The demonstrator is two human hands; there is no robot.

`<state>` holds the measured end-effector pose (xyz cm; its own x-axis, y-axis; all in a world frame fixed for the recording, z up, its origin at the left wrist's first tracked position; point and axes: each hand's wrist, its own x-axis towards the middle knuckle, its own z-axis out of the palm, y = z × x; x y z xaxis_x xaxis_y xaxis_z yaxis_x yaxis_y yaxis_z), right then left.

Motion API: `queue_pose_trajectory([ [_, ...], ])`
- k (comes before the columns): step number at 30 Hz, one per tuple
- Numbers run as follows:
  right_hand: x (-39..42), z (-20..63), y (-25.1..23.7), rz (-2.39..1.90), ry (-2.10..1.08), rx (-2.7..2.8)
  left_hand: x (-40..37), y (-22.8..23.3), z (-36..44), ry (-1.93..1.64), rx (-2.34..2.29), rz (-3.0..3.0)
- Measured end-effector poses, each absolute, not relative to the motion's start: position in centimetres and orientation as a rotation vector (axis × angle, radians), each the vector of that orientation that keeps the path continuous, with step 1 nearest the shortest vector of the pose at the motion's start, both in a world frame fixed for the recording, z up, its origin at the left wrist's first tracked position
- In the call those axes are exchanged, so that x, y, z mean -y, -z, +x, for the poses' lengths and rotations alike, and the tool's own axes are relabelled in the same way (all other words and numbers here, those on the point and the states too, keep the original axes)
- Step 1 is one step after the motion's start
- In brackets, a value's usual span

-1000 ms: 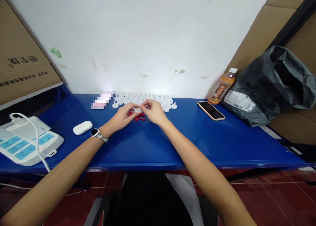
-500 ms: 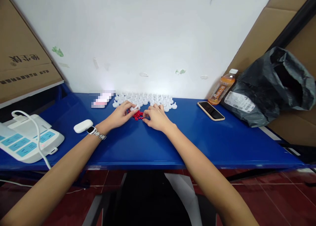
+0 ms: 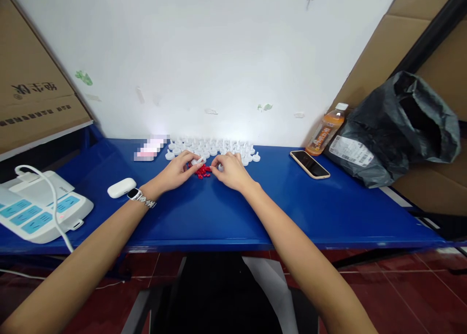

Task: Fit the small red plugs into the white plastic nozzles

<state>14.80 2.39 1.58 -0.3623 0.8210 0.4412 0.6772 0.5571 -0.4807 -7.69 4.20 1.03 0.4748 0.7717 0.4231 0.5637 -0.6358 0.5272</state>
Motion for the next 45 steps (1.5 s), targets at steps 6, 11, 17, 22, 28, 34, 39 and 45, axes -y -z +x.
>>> queue_pose_trajectory([
  [6, -3.1, 14.6, -1.5, -1.000, -0.887, 1.560, -3.9, -1.3, -7.0, -0.898, -1.074, 2.417],
  [11, -2.6, 13.4, -1.4, -0.913, -1.039, 1.376, -3.0, -1.4, -6.1, -0.930, -1.011, 2.453],
  [17, -2.0, 12.6, -1.8, -0.866, -1.098, 1.293, -1.8, -1.4, -5.5, -0.921, -1.066, 2.416],
  [22, -2.0, 13.1, -2.1, -0.890, -1.099, 1.287, -1.9, -1.3, -5.6, -0.906, -1.043, 2.421],
  [28, -2.1, 13.1, -1.7, -0.847, -1.154, 1.294, -1.9, -1.7, -5.8, -0.865, -1.077, 2.463],
  [34, -2.1, 13.0, -1.7, -0.851, -1.179, 1.249, -1.8, -1.5, -5.7, -0.891, -1.006, 2.496],
  [39, -1.8, 12.8, -2.0, -0.867, -1.137, 1.278, -1.8, -1.5, -5.6, -0.893, -1.009, 2.483],
  [45, -1.6, 12.3, -1.8, -0.842, -1.038, 1.295, -1.9, -1.5, -5.5, -0.892, -1.043, 2.458],
])
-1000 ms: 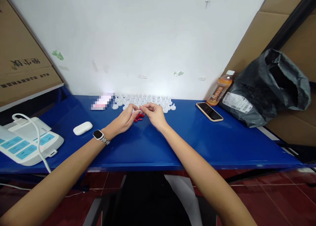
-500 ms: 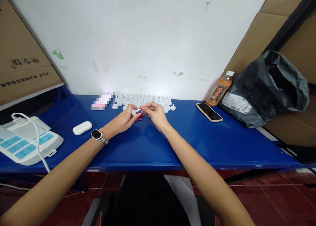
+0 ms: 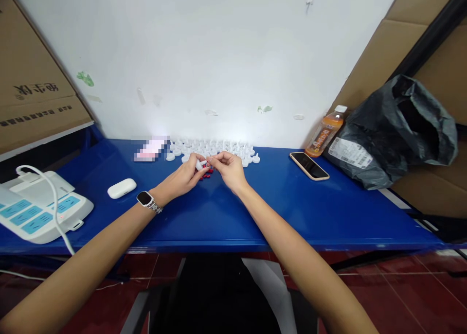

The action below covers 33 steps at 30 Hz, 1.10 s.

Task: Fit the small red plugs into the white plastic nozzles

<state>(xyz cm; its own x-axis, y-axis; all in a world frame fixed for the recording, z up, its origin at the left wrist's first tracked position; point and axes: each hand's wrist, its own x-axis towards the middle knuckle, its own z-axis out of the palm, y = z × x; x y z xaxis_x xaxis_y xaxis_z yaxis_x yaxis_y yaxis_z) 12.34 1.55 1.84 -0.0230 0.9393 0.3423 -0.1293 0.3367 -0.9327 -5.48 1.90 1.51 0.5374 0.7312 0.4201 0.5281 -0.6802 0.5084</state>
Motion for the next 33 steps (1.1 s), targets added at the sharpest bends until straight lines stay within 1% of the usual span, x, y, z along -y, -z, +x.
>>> queue_pose_trajectory([
  [7, -1.2, 11.8, -1.4, -0.880, -0.934, 1.343, -2.2, -1.0, -5.3, -0.964, -1.044, 2.403],
  [15, -1.6, 12.6, -2.2, -0.852, -1.057, 1.389, -1.8, -1.3, -4.9, -0.936, -1.043, 2.426],
  [17, -1.9, 13.4, -2.1, -0.870, -1.044, 1.441, -2.0, -1.3, -5.2, -0.931, -1.071, 2.444],
  [24, -2.6, 15.7, -1.3, -1.177, -0.610, 1.807, -3.8, -1.1, -7.4, -0.989, -1.116, 2.493],
  [27, -2.6, 15.8, -1.2, -1.251, -0.469, 1.966, -4.4, -1.1, -7.8, -1.011, -1.168, 2.497],
  [33, -2.4, 16.0, -2.1, -1.415, -0.175, 2.095, -4.6, -1.0, -8.0, -0.973, -1.278, 2.490],
])
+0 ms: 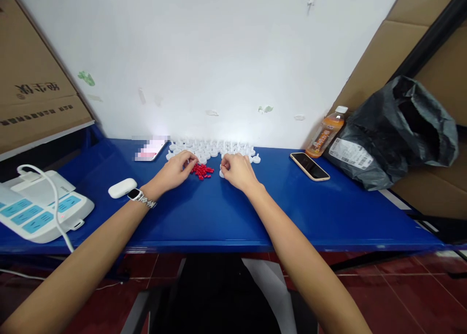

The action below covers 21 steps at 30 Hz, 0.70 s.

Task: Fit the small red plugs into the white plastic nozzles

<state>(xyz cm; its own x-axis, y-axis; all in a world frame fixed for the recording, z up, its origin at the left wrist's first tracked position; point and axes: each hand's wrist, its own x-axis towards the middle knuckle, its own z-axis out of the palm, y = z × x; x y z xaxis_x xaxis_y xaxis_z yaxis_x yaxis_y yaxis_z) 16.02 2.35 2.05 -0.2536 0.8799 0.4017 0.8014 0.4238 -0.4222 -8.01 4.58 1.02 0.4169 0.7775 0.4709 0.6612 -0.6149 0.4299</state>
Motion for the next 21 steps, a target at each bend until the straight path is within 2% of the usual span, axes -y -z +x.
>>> queue_pose_trajectory([
  [7, -5.0, 13.1, -3.1, -1.430, -0.056, 2.168, -5.3, -0.9, -9.5, -1.009, -1.381, 2.394],
  [14, -9.5, 9.6, -3.8, -1.514, -0.178, 2.319, -5.9, -0.4, -10.0, -0.949, -1.421, 2.363],
  [21, -8.2, 10.6, -4.0, -1.435, -0.222, 2.121, -5.0, -0.8, -9.2, -1.061, -1.383, 2.396],
])
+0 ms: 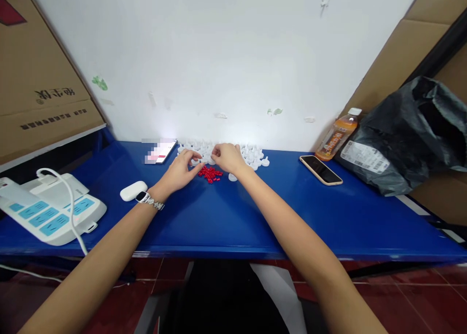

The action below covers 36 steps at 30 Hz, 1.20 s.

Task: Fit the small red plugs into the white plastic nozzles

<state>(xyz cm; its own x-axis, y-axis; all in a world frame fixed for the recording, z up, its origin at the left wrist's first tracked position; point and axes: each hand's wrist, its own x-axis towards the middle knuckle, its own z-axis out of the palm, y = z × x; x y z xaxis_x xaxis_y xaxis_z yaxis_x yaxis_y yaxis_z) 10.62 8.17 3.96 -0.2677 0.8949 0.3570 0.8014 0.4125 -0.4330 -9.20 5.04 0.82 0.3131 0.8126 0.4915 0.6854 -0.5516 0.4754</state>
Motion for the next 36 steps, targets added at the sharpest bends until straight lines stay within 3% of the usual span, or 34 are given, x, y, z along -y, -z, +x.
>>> queue_pose_trajectory([
  [6, -5.4, 12.1, -3.7, -1.188, -0.561, 1.930, -4.1, -1.2, -8.0, -1.039, -1.229, 2.388],
  [12, -3.9, 13.0, -3.0, -1.114, -0.688, 1.893, -4.0, -1.5, -8.0, -0.850, -1.090, 2.298],
  [25, -1.9, 13.9, -2.5, -1.320, -0.052, 2.478, -4.3, -1.5, -8.7, -0.880, -1.219, 2.265],
  [36, -1.6, 13.1, -2.4, -1.338, 0.053, 2.519, -4.3, -1.5, -8.5, -0.881, -1.204, 2.276],
])
